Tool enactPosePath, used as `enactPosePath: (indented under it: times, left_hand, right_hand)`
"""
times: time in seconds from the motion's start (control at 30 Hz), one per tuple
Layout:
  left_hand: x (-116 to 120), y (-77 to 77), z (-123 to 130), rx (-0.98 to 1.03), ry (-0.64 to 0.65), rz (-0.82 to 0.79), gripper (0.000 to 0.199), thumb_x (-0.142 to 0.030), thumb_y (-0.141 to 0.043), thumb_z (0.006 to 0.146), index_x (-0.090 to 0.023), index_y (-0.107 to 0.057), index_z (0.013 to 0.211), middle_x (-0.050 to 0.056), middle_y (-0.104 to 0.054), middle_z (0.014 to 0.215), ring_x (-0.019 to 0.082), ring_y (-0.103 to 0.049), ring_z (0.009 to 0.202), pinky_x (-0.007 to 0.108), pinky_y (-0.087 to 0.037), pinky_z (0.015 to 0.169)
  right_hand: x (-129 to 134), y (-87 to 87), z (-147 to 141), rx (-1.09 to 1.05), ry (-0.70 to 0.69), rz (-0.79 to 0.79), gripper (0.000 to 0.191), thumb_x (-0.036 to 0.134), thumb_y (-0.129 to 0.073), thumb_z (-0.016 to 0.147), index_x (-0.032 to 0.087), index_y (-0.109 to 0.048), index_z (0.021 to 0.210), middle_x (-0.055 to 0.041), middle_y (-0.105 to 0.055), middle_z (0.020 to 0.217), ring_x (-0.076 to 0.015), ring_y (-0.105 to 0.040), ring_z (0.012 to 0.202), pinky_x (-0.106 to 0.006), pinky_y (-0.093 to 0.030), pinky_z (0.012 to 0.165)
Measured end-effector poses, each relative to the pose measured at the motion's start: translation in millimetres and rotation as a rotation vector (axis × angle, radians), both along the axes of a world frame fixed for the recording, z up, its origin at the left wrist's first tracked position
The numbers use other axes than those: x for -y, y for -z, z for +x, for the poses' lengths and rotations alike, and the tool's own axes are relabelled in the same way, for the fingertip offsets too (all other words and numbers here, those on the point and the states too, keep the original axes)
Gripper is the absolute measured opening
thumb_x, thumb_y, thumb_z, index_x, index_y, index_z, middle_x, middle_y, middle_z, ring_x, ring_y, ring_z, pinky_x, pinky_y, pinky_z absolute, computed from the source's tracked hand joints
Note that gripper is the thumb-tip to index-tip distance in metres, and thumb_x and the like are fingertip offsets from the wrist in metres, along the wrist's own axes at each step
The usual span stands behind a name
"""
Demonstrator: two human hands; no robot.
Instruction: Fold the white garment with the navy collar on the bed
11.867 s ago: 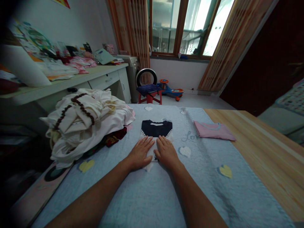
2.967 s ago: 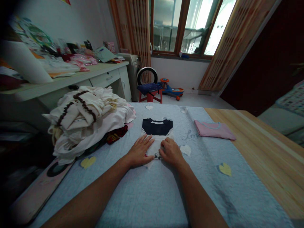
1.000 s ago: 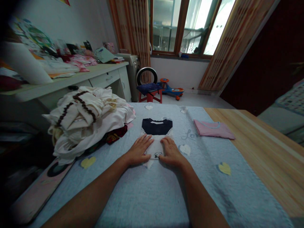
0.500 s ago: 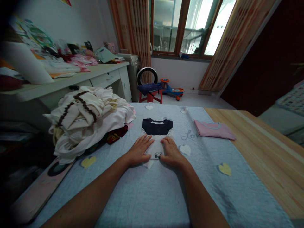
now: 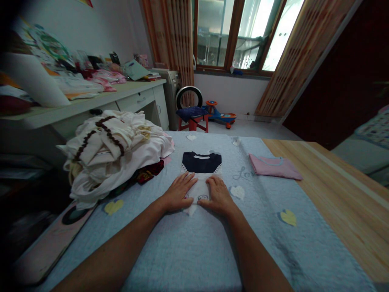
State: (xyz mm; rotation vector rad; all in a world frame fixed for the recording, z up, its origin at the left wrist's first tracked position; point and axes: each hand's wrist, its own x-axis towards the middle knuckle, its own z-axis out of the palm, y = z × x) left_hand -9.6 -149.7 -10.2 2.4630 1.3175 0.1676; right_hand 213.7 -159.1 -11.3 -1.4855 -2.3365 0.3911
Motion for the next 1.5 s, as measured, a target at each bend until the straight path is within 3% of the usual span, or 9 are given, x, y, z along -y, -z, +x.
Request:
enactPosePath:
  times: [0.5,0.8,0.97,1.17,1.5]
  left_hand:
    - [0.5,0.7,-0.4,0.035,-0.002,0.003,0.082,-0.048,-0.061,0.081,-0.021,-0.031,0.153,0.009,-0.016,0.166,0.031,-0.007,0.153,0.048,-0.010,0.123]
    - [0.3,2.4,-0.8,0.023,-0.002,0.011,0.084,-0.050,-0.061,0.082,-0.019,-0.031,0.154,0.010,-0.016,0.166,0.031,-0.007,0.153,0.046,-0.008,0.123]
    - [0.4,4.5,-1.5,0.036,-0.004,0.023,0.083,-0.051,-0.061,0.082,-0.021,-0.031,0.153,0.009,-0.017,0.166,0.031,-0.008,0.153,0.047,-0.010,0.123]
    - [0.8,3.6,-1.7,0.045,-0.002,0.020,0.084,-0.051,-0.061,0.081,-0.022,-0.031,0.153,0.009,-0.016,0.166,0.031,-0.006,0.153,0.047,-0.010,0.123]
    - [1.7,-1.8,-0.5,0.030,-0.006,-0.009,0.084,-0.050,-0.061,0.081,-0.019,-0.031,0.153,0.011,-0.016,0.166,0.031,-0.005,0.153,0.048,-0.010,0.123]
  right_hand:
    - [-1.2,-7.9,6.2,-0.004,-0.065,-0.114,0.069,0.032,-0.066,0.070,0.012,-0.046,0.133,-0.0187,-0.038,0.143,-0.0330,-0.032,0.136,-0.047,-0.026,0.117]
    - [-5.8,-4.8,16.9,-0.075,-0.127,-0.117,0.064,0.032,-0.065,0.073,0.017,-0.048,0.133,-0.0159,-0.040,0.143,-0.0302,-0.033,0.138,-0.048,-0.026,0.118]
    - [-5.8,-5.2,17.8,-0.080,-0.094,-0.075,0.064,0.039,-0.073,0.072,0.021,-0.050,0.130,-0.0142,-0.044,0.141,-0.0321,-0.038,0.134,-0.050,-0.031,0.114]
    - [-9.1,-8.5,25.3,-0.068,-0.058,-0.056,0.052,0.045,-0.076,0.073,0.022,-0.058,0.115,-0.0111,-0.055,0.124,-0.0310,-0.050,0.117,-0.048,-0.041,0.103]
    - [-10.0,-14.9,37.2,-0.021,-0.126,-0.213,0.061,0.033,-0.075,0.073,0.020,-0.055,0.129,-0.0137,-0.045,0.144,-0.0300,-0.038,0.136,-0.048,-0.030,0.115]
